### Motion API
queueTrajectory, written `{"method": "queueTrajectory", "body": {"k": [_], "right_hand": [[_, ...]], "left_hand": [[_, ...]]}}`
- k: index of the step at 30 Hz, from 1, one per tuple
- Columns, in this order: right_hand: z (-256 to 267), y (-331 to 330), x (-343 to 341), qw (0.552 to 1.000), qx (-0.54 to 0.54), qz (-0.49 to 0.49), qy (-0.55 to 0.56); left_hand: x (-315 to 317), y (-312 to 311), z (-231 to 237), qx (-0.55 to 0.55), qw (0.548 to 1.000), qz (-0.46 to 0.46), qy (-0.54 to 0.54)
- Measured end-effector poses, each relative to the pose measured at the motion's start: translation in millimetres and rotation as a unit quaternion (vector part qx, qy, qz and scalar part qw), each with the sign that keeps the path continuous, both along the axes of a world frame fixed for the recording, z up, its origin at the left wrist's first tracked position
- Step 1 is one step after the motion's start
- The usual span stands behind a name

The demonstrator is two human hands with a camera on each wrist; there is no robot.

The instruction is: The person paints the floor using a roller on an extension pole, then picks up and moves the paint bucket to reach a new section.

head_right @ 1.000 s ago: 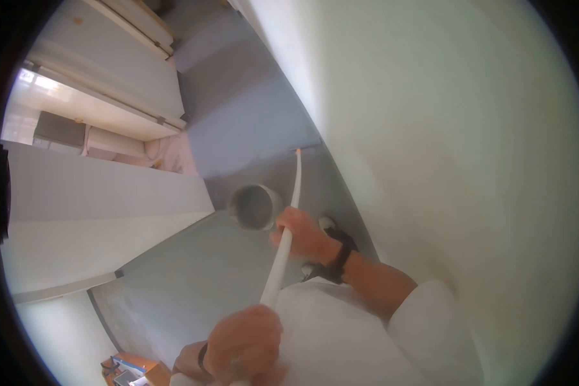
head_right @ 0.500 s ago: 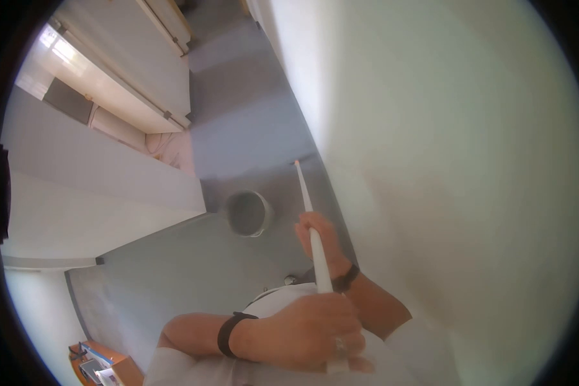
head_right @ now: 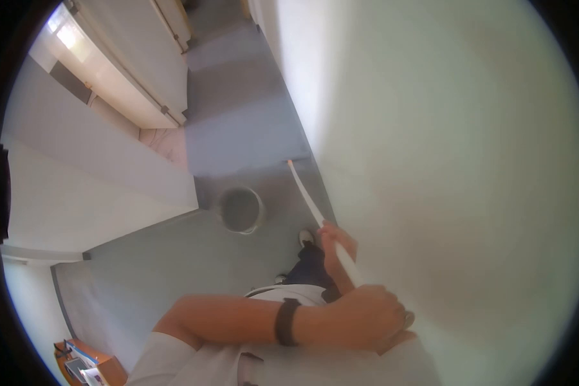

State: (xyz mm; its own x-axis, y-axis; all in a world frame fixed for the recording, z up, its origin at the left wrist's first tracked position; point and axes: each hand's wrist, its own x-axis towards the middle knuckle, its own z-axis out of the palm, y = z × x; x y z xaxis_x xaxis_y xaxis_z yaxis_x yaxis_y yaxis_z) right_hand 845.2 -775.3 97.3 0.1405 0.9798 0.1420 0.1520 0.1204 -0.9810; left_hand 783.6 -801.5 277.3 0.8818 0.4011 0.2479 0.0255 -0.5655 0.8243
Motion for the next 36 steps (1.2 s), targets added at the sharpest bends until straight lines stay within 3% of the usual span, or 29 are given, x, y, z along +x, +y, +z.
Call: {"method": "queueTrajectory", "body": {"k": [5, 7, 11, 13, 14, 17, 19, 21, 27, 30, 32, 36], "right_hand": [[-49.7, 67.7, 25.4, 0.998, -0.038, -0.05, 0.029], [-62.4, 109.1, 34.1, 0.999, -0.021, -0.048, 0.01], [-111.8, 189.2, 31.5, 0.998, -0.024, -0.052, -0.013], [-120.5, 193.5, 31.3, 0.996, -0.001, -0.074, -0.039], [-123.6, 179.9, 33.3, 0.99, 0.011, -0.056, -0.126], [-140.4, 138.3, 20.9, 0.99, 0.041, -0.088, -0.102], [-72.8, 102.1, 8.0, 0.995, -0.028, -0.009, -0.091], [-39.2, 70.9, -3.0, 0.993, -0.033, -0.003, -0.115], [-11.9, 11.6, -24.9, 0.992, 0.001, 0.012, -0.126], [-18.0, 12.7, -22.8, 0.995, -0.032, -0.007, -0.091], [-17.1, 30.5, -23.3, 0.998, -0.038, -0.013, -0.057], [-35.4, 29.7, -18.3, 0.998, -0.037, 0.006, -0.04]], "left_hand": [[42.9, 59.9, -69.0, 0.027, 0.998, 0.052, -0.007], [52.5, 96.9, -86.2, 0.102, 0.973, 0.152, -0.141], [39.0, 165.5, -98.4, 0.061, 0.977, 0.176, -0.105], [29.4, 179.7, -101.1, 0.039, 0.983, 0.175, -0.039], [25.4, 173.9, -104.0, 0.037, 0.983, 0.177, -0.04], [5.7, 128.3, -106.7, 0.043, 0.981, 0.134, -0.134], [-16.8, 99.7, -80.2, 0.064, 0.985, 0.097, -0.125], [-33.7, 74.6, -57.9, 0.089, 0.986, 0.075, -0.115], [-48.2, 13.2, -37.7, -0.069, 0.977, 0.027, -0.201], [-45.9, 14.8, -31.7, 0.017, 0.99, 0.043, -0.134], [-45.5, 35.0, -17.4, 0.039, 0.998, -0.036, 0.024], [-70.0, 24.9, -32.4, 0.048, 0.996, 0.055, -0.042]]}}
